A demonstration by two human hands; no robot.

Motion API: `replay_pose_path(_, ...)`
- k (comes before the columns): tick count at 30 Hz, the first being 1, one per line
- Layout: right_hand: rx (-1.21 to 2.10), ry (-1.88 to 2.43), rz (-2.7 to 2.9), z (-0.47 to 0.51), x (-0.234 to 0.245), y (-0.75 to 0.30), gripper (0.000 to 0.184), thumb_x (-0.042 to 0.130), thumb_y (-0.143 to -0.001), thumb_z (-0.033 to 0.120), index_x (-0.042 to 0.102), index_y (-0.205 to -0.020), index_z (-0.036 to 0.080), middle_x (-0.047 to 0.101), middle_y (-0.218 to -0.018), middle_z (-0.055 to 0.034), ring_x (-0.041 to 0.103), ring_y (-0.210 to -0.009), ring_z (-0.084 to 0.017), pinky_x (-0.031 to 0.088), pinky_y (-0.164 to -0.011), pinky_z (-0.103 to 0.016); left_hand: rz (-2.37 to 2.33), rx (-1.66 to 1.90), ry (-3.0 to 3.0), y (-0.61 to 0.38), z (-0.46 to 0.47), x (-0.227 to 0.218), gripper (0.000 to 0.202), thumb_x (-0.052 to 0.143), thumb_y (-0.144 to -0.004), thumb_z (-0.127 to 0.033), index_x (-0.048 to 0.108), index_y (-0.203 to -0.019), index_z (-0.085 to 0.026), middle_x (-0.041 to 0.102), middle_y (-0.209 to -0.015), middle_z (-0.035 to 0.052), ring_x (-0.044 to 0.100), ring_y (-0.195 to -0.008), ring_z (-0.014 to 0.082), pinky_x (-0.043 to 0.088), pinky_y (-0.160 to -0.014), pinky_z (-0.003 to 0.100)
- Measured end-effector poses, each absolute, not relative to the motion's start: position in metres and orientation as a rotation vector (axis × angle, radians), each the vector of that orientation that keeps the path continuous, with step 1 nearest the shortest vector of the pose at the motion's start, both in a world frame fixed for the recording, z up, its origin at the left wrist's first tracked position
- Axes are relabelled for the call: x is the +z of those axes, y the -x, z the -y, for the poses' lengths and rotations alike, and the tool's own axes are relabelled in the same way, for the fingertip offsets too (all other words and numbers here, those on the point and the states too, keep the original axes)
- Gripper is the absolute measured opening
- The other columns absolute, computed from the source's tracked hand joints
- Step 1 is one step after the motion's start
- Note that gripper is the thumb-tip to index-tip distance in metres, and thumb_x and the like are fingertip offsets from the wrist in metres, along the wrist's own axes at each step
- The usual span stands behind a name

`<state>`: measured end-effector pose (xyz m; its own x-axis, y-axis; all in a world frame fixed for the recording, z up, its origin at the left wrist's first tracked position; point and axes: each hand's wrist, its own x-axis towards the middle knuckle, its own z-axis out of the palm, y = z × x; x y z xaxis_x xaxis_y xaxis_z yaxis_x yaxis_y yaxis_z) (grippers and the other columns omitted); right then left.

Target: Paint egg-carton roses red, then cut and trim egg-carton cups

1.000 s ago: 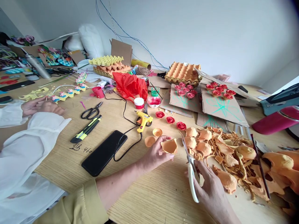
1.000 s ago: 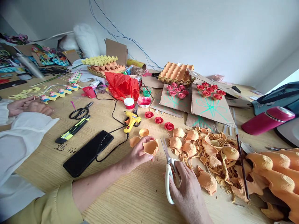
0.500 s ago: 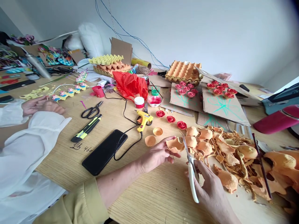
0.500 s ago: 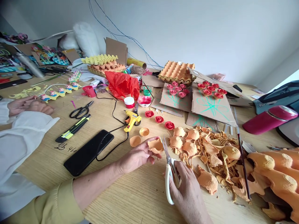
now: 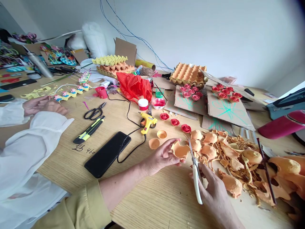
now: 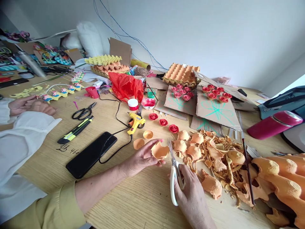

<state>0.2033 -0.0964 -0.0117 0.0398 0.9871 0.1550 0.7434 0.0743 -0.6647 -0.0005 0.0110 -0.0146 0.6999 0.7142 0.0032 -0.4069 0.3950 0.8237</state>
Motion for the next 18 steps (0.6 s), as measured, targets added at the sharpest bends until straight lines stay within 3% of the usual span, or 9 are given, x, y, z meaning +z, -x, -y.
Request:
replay_pose_path(6, 0.531, 1.724, 1.739, 0.095, -0.007, -0.201, 0.031, 0.051, -0.098, 0.050, 0.060, -0.085, 0.024, 0.062, -0.075, -0.0001, 0.056, -0.069, -0.016, 0.048, -0.064, -0.026, -0.388, 0.793, -0.926, -0.002, -0.015, -0.021, 0.064, 0.092, -0.070, -0.026, 0.049, -0.117, -0.027, 0.056, -0.116, 0.0021, 0.073, -0.082, 0.0160, 0.054, -0.071, 0.028)
replay_pose_path(13, 0.530, 1.707, 1.724, 0.094, -0.007, -0.198, 0.033, 0.052, -0.098, 0.052, 0.060, -0.083, 0.023, 0.062, -0.073, 0.0000, 0.057, -0.066, -0.016, 0.048, -0.062, -0.027, -0.403, 0.807, -1.002, 0.002, -0.010, -0.011, 0.073, 0.084, -0.080, -0.024, 0.045, -0.140, -0.034, 0.054, -0.129, 0.0057, 0.069, -0.091, 0.0157, 0.054, -0.075, 0.028)
replay_pose_path(18, 0.507, 1.700, 1.738, 0.095, -0.007, -0.198, 0.033, 0.051, -0.098, 0.051, 0.059, -0.083, 0.023, 0.063, -0.074, -0.0003, 0.058, -0.067, -0.017, 0.048, -0.064, -0.028, -0.352, 0.791, -1.054, 0.004, -0.009, -0.010, 0.055, 0.076, -0.088, -0.027, 0.052, -0.138, -0.029, 0.056, -0.126, 0.0060, 0.062, -0.097, 0.0155, 0.053, -0.081, 0.028)
